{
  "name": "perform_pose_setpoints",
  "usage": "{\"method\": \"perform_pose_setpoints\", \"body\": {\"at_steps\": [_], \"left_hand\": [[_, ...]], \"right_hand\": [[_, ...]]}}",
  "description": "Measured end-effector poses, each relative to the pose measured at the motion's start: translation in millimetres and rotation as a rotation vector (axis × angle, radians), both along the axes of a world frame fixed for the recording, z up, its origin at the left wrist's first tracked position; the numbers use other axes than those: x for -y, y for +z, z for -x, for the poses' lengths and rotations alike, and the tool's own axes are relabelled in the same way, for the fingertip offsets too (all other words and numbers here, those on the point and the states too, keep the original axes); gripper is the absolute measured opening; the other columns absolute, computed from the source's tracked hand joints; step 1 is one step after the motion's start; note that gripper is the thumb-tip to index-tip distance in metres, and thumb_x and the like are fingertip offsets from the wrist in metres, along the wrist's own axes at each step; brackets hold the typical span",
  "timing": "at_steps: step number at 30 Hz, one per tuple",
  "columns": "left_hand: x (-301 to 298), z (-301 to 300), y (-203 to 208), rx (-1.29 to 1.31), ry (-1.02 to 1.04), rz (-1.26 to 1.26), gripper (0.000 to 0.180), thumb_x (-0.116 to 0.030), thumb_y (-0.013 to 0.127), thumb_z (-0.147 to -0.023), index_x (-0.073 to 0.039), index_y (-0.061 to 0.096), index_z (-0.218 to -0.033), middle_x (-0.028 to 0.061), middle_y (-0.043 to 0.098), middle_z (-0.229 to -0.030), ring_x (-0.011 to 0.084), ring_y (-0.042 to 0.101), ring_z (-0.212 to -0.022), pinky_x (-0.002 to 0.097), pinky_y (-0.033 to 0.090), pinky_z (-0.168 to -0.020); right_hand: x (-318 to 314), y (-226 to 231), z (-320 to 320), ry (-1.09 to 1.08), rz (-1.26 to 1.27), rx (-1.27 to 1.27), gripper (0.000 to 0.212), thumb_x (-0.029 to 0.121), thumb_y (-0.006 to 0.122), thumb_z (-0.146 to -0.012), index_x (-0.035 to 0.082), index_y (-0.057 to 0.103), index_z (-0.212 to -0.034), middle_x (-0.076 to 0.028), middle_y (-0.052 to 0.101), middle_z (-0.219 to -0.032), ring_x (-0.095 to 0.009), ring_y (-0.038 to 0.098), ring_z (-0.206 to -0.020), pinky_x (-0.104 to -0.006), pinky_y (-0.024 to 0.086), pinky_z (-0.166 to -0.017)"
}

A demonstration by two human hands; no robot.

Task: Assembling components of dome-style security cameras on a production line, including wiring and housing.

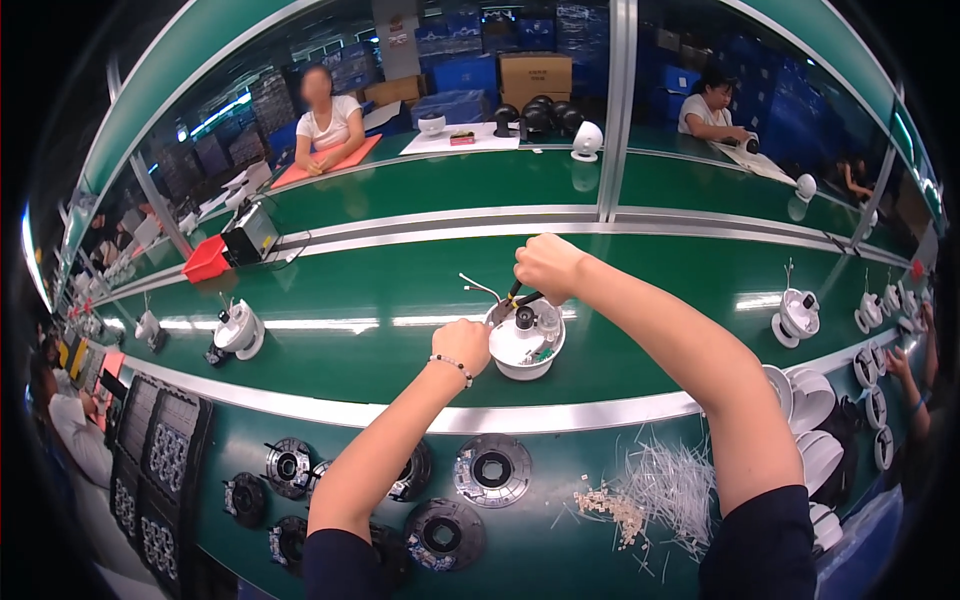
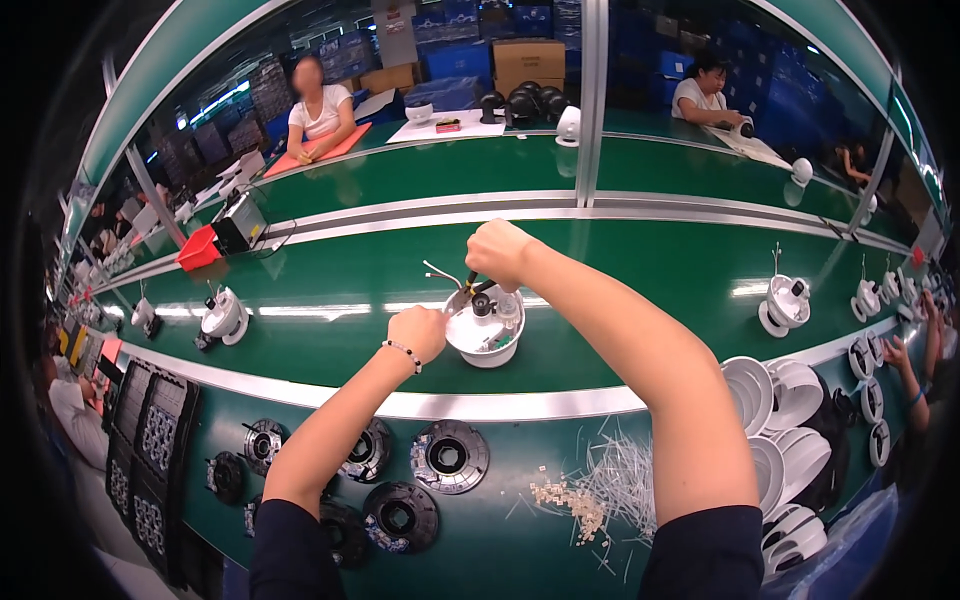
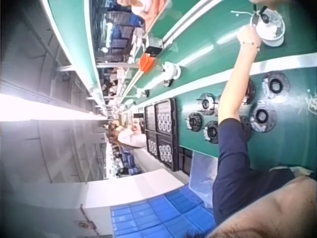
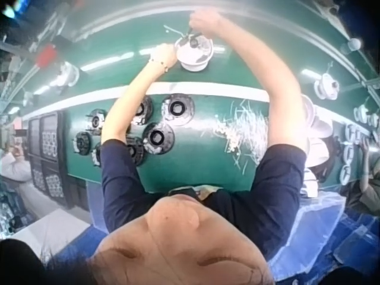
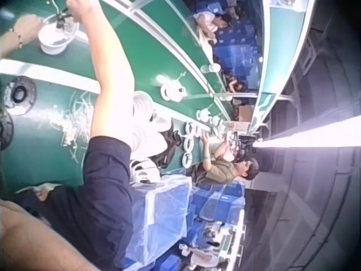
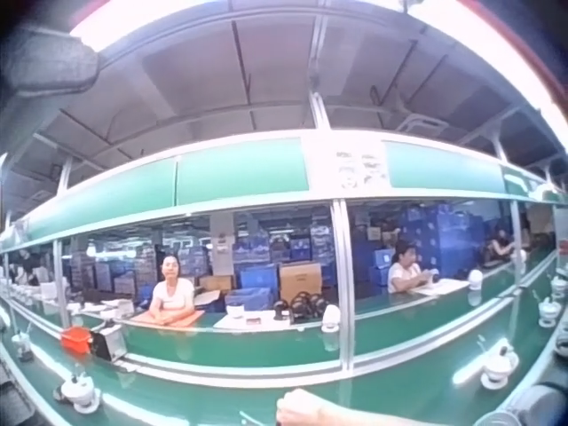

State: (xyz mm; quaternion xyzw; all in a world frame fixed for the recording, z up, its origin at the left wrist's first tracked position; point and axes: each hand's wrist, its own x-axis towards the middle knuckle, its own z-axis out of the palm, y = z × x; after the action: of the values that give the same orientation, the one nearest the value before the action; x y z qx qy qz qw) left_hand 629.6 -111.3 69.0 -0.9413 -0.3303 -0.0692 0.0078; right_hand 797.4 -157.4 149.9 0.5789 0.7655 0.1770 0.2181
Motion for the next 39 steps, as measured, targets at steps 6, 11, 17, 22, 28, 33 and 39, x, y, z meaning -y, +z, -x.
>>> {"method": "perform_pose_setpoints", "body": {"at_steps": [6, 11, 17, 22, 28, 33, 39], "left_hand": [[41.0, 7.1, 33.8, 0.249, -0.132, 0.023, 0.031, -0.027, 0.046, -0.083, -0.004, 0.061, -0.068, 0.0178, 0.058, -0.064, 0.0349, 0.058, -0.061, 0.0424, 0.046, -0.055], [157.7, -8.8, 50.2, 0.549, -0.556, 0.374, 0.014, -0.020, 0.060, -0.075, -0.006, 0.063, -0.078, 0.0134, 0.057, -0.057, 0.0318, 0.056, -0.054, 0.0370, 0.046, -0.052], [192.1, -3.4, 21.2, 0.488, -0.748, 0.575, 0.035, 0.004, 0.048, -0.072, 0.000, 0.052, -0.106, 0.0195, 0.057, -0.091, 0.0321, 0.058, -0.072, 0.0366, 0.046, -0.066], [246.7, 60.4, 4.6, 0.255, -0.688, 1.934, 0.072, -0.013, 0.052, -0.079, -0.010, 0.007, -0.135, 0.0097, 0.025, -0.134, 0.0211, 0.033, -0.120, 0.0351, 0.038, -0.091], [312.4, 111.7, -9.5, 1.402, -0.238, 2.184, 0.055, -0.030, 0.047, -0.080, -0.002, 0.026, -0.121, 0.0160, 0.044, -0.112, 0.0265, 0.045, -0.100, 0.0397, 0.039, -0.084], [323.0, 101.5, 4.6, 0.963, -0.294, 2.471, 0.023, -0.018, 0.048, -0.077, -0.005, 0.045, -0.095, 0.0066, 0.049, -0.088, 0.0228, 0.046, -0.090, 0.0400, 0.034, -0.084], [315.1, 137.0, -21.1, 1.092, -0.044, 2.021, 0.008, -0.017, 0.047, -0.080, -0.009, 0.048, -0.079, 0.0037, 0.041, -0.061, 0.0167, 0.037, -0.057, 0.0347, 0.037, -0.063]], "right_hand": [[57.2, 46.5, -22.7, -0.052, -0.351, 0.055, 0.023, 0.011, 0.066, -0.047, 0.007, 0.059, -0.068, -0.009, 0.054, -0.079, -0.024, 0.056, -0.078, -0.0340, 0.046, -0.060], [154.0, 115.1, -26.4, -0.183, -0.942, -0.290, 0.033, 0.022, 0.066, -0.051, 0.007, 0.063, -0.081, -0.013, 0.058, -0.083, -0.029, 0.058, -0.077, -0.0377, 0.049, -0.063], [297.5, 70.9, 77.9, -0.236, -1.164, -0.774, 0.031, 0.016, 0.069, -0.052, 0.005, 0.059, -0.079, -0.007, 0.052, -0.062, -0.020, 0.049, -0.052, -0.0282, 0.041, -0.049], [375.4, -22.0, 176.2, -0.512, -1.101, -1.354, 0.051, 0.012, 0.068, -0.050, 0.006, 0.054, -0.099, -0.010, 0.057, -0.085, -0.025, 0.058, -0.072, -0.0304, 0.046, -0.066], [364.4, -73.0, 236.9, -0.282, -0.881, -1.519, 0.081, 0.011, 0.065, -0.057, 0.005, 0.026, -0.128, -0.020, 0.029, -0.126, -0.037, 0.037, -0.108, -0.0428, 0.033, -0.088], [464.5, -42.6, 231.4, -0.313, -0.824, -1.276, 0.091, 0.013, 0.069, -0.056, 0.004, 0.017, -0.131, -0.023, 0.005, -0.136, -0.042, 0.012, -0.125, -0.0475, 0.021, -0.098], [653.8, 12.8, 186.0, -0.888, -1.318, -0.361, 0.042, 0.006, 0.065, -0.058, 0.000, 0.054, -0.098, -0.022, 0.052, -0.106, -0.034, 0.054, -0.093, -0.0360, 0.043, -0.080]]}}
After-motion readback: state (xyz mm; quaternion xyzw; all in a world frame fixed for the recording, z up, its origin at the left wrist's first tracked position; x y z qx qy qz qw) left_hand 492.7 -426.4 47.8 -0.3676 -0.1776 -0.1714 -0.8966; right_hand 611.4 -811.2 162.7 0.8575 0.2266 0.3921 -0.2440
